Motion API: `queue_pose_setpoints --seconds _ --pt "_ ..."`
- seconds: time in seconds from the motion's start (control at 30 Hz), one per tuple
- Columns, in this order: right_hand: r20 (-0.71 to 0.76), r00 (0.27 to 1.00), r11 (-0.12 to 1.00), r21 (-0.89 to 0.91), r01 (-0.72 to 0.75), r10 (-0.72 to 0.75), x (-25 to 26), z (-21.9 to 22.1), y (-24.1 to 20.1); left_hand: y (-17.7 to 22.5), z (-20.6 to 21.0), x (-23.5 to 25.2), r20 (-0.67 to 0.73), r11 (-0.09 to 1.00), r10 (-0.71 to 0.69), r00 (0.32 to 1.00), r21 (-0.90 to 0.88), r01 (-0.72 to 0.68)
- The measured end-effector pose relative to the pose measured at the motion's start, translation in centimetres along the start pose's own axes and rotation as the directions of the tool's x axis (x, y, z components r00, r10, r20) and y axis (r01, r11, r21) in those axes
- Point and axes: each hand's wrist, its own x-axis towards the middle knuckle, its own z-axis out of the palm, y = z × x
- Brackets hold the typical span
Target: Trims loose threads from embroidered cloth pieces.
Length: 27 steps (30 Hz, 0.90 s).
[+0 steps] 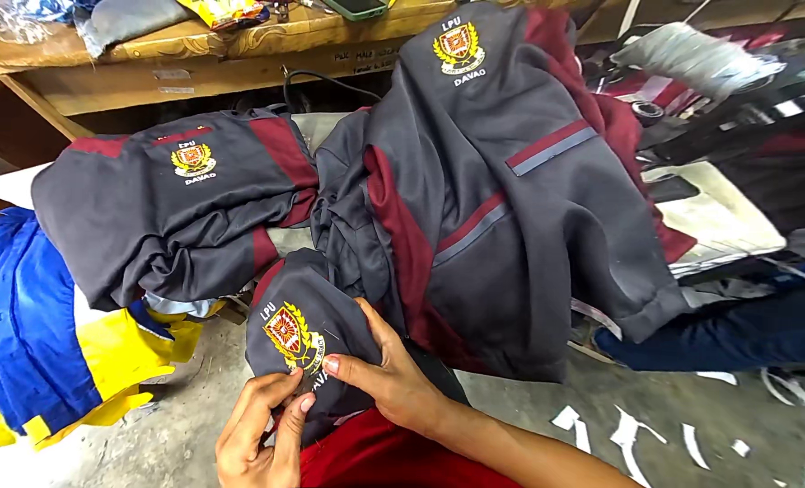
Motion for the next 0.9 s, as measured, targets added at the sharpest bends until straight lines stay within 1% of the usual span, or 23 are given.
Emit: queue_pose_setpoints --seconds 0.07,0.13,0.3,0.37,0.5,0.57,0.67,0.73,0.8,0.9 --pt "0.003 1.0 1.0 0.023 -0.012 0.012 0.0 -0.03 0.17 -0.17 0.13 -0.03 -0.011 0.999 -0.023 1.0 -0.043 0.022" --pt "0.001 1.0 0.999 0.043 -0.029 0.029 -0.07 -0.01 0.25 -0.2 0.31 -0.05 -0.022 0.999 -0.025 0.999 -0.048 0.024" --pt "-0.011 0.994 0.986 0.129 -0.102 0.104 -0.14 -0.02 0.15 -0.55 0.34 0.22 0.005 0.995 0.087 0.996 0.051 -0.088" --pt "-0.016 0.993 0.979 0.17 -0.115 0.119 -0.14 0.03 0.21 -0.6 0.14 0.28 0.021 0.995 0.086 0.996 0.052 -0.087" --pt "-0.002 0.998 0.993 0.1 -0.06 0.061 -0.22 -0.12 0.52 -0.3 0.15 0.13 0.01 0.999 -0.02 1.0 -0.041 0.02" --pt "-0.013 0.998 0.995 0.081 -0.061 0.063 -0.25 -0.09 0.42 -0.22 0.21 0.13 0.009 1.0 0.002 1.0 -0.012 -0.002" --pt "-0.012 0.997 0.992 0.099 -0.08 0.081 -0.27 -0.15 0.35 -0.25 -0.12 0.39 0.052 0.987 0.107 0.993 0.119 -0.112" --pt "-0.01 0.997 0.993 0.093 -0.079 0.08 -0.27 -0.18 0.3 -0.31 -0.38 0.57 0.073 0.979 0.132 0.989 0.147 -0.142" --pt "-0.008 0.998 0.995 0.07 -0.066 0.067 -0.32 -0.17 0.29 -0.28 -0.4 0.61 0.068 0.984 0.12 0.991 0.124 -0.127" --pt "-0.006 0.999 0.998 0.048 -0.05 0.05 -0.34 -0.18 0.25 0.0 -0.26 0.55 0.051 0.997 0.049 0.997 0.059 -0.052"
